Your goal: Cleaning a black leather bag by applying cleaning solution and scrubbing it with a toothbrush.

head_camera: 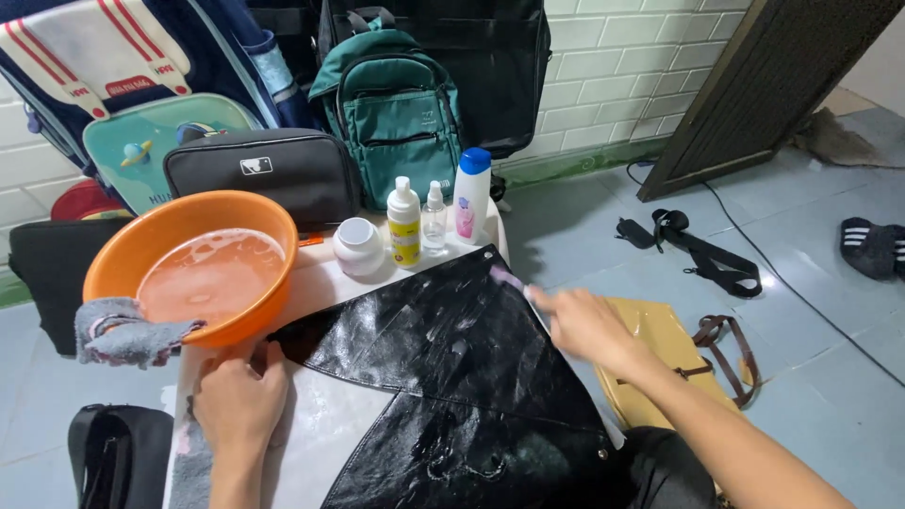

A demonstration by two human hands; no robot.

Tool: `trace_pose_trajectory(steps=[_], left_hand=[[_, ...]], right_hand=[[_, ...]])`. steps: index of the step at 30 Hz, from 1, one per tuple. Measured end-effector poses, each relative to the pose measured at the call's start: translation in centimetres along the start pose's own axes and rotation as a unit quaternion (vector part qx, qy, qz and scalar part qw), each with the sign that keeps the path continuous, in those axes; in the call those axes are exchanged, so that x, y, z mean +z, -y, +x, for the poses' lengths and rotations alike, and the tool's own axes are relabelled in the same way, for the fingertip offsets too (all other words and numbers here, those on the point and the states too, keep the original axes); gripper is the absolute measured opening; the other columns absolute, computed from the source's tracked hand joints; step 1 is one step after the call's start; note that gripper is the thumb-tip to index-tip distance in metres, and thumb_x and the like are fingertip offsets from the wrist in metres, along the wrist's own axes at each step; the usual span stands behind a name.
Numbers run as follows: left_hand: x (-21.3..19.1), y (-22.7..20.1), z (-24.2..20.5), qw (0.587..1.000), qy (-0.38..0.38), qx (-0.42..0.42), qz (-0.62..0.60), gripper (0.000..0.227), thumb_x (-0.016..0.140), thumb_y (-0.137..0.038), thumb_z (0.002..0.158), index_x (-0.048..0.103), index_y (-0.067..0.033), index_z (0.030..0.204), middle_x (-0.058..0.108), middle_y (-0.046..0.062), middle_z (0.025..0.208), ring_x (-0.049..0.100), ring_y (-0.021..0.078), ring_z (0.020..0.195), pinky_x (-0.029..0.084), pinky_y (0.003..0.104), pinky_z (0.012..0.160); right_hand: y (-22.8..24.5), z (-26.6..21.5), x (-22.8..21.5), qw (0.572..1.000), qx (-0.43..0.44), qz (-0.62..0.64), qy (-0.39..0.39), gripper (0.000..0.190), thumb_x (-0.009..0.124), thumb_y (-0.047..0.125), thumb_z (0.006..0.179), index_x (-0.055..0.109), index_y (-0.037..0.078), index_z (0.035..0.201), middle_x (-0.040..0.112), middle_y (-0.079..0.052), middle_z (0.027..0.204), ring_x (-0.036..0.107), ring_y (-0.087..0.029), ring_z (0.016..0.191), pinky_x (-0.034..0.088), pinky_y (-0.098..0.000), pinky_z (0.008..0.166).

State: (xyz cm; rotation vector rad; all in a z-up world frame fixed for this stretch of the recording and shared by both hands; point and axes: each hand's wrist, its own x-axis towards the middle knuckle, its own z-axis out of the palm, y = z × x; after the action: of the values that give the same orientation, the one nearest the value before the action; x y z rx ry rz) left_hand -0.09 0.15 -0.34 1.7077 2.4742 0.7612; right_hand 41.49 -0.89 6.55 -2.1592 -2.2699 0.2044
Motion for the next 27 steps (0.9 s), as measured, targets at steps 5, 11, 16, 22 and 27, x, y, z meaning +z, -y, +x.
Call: trace_pose_trajectory(steps=[5, 11, 16, 22, 27], left_hand=[[0.1, 0.3, -0.3, 1.000, -0.014, 0.024, -0.012, 0.043, 0.062, -0.042, 0.099, 0.078, -0.0028, 0.097, 0.073, 0.016, 0.080, 0.069, 0.0366, 0.086, 0.057, 0.045, 0.074], [0.5, 0.4, -0.3, 1.000, -0.011, 0.007, -0.003, 0.050, 0.059, -0.048, 0.099, 0.076, -0.0036, 0.083, 0.073, 0.015, 0.077, 0.068, 0.0407, 0.083, 0.055, 0.048, 0.076], [0.2, 0.4, -0.2, 1.000, -0.009, 0.016, 0.004, 0.053, 0.060, -0.046, 0.100, 0.075, -0.0006, 0.078, 0.073, 0.014, 0.082, 0.068, 0.0345, 0.086, 0.056, 0.043, 0.075], [-0.2, 0.0, -0.2, 0.999, -0.020, 0.028, 0.015, 0.045, 0.060, -0.045, 0.099, 0.079, -0.0050, 0.093, 0.076, 0.015, 0.091, 0.070, 0.0364, 0.089, 0.058, 0.044, 0.076], [0.6, 0.3, 0.0, 0.999, -0.018, 0.012, 0.031, 0.056, 0.060, -0.048, 0.100, 0.075, -0.0016, 0.073, 0.075, 0.013, 0.089, 0.070, 0.0342, 0.086, 0.057, 0.042, 0.074]], right_hand=[[0.7, 1.1, 2.0, 0.998, -0.046, -0.013, -0.049, 0.048, 0.050, 0.000, 0.077, 0.051, 0.005, 0.125, 0.064, -0.018, 0.068, 0.062, -0.038, 0.054, 0.051, -0.0528, 0.054], [0.0, -0.7, -0.5, 0.998, -0.021, 0.005, 0.055, 0.059, 0.048, 0.001, 0.086, 0.064, 0.024, 0.138, 0.071, -0.008, 0.064, 0.047, -0.017, 0.036, 0.049, -0.0318, 0.044], [0.3, -2.6, -1.4, 0.998, -0.044, 0.023, 0.044, 0.055, 0.050, 0.008, 0.093, 0.060, 0.030, 0.142, 0.065, -0.009, 0.078, 0.055, -0.029, 0.056, 0.046, -0.0469, 0.066], [-5.6, 2.4, -1.7, 0.997, -0.022, -0.079, -0.010, 0.049, 0.048, 0.018, 0.095, 0.063, 0.042, 0.134, 0.067, -0.004, 0.089, 0.063, -0.027, 0.071, 0.049, -0.0460, 0.070], [-6.9, 5.3, -0.8, 0.998, -0.061, -0.021, -0.020, 0.060, 0.048, 0.003, 0.086, 0.067, 0.037, 0.132, 0.064, 0.000, 0.082, 0.060, -0.025, 0.071, 0.046, -0.0424, 0.072]])
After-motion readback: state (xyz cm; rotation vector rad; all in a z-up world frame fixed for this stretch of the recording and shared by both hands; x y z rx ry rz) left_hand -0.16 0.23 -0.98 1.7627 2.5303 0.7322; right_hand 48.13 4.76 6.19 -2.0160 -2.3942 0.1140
